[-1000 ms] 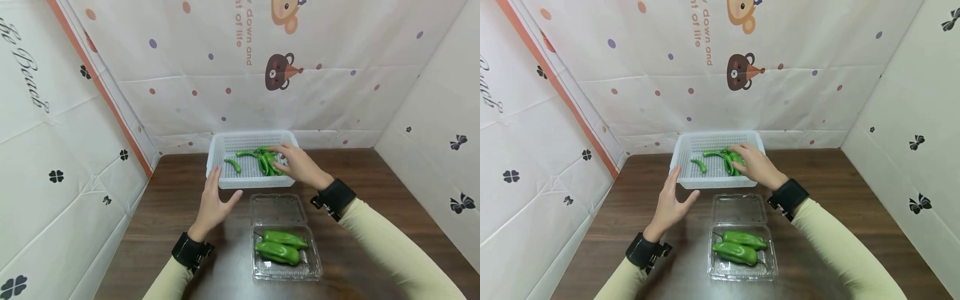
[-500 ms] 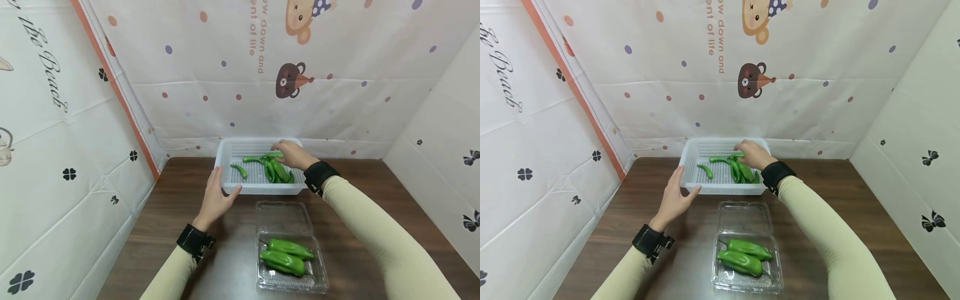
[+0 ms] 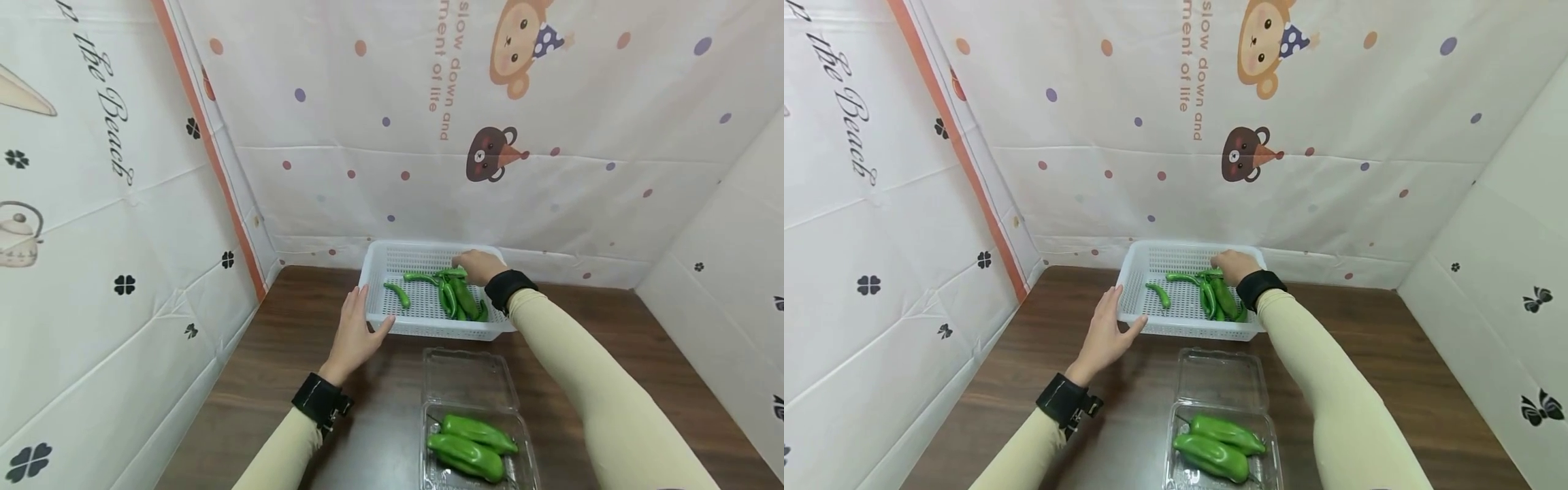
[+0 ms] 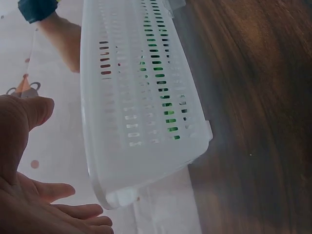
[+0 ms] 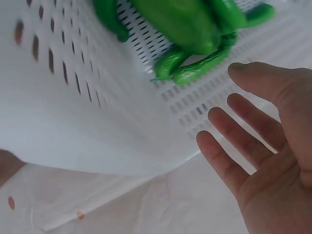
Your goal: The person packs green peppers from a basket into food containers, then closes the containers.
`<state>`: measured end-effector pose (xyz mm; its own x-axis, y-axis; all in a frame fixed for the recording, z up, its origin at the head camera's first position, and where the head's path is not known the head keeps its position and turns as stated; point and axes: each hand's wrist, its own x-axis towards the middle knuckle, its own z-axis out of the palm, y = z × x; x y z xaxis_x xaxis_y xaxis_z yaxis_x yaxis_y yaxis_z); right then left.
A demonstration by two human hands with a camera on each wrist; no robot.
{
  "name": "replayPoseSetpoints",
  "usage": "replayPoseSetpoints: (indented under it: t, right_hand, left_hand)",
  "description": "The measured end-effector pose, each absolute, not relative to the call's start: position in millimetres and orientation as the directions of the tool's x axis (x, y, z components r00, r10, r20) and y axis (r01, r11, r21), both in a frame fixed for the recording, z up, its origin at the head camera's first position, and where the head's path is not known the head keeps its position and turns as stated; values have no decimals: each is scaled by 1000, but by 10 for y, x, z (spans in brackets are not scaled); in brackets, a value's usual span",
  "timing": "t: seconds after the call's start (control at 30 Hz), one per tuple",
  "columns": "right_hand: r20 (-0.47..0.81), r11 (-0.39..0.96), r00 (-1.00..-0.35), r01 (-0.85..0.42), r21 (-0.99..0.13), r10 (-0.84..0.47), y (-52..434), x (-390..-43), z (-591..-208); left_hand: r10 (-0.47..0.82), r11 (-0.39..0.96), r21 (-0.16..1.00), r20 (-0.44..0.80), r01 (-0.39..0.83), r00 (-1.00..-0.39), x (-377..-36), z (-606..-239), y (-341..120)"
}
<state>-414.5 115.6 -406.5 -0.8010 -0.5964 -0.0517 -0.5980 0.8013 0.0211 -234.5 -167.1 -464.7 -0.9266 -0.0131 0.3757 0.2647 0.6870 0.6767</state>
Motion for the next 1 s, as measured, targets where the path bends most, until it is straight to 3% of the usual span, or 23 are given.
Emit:
replayPoseSetpoints:
  t: [0.43, 0.7, 1.0]
  right_hand:
    - [13, 755, -760, -644, 123, -650, 1129, -4307, -4337]
    - [10, 779, -784, -615, 123, -620, 1165, -4406, -4489]
    - [-6, 717, -724, -685, 127, -690, 1141, -4420, -4559]
  left_hand:
    - [-33, 682, 687, 371, 250, -928, -2420, -4788, -1673]
    - [-39, 696, 673, 383, 250, -923, -2423, -4796, -1674]
    - [-40, 702, 663, 401, 260, -915, -2418, -4826, -1686]
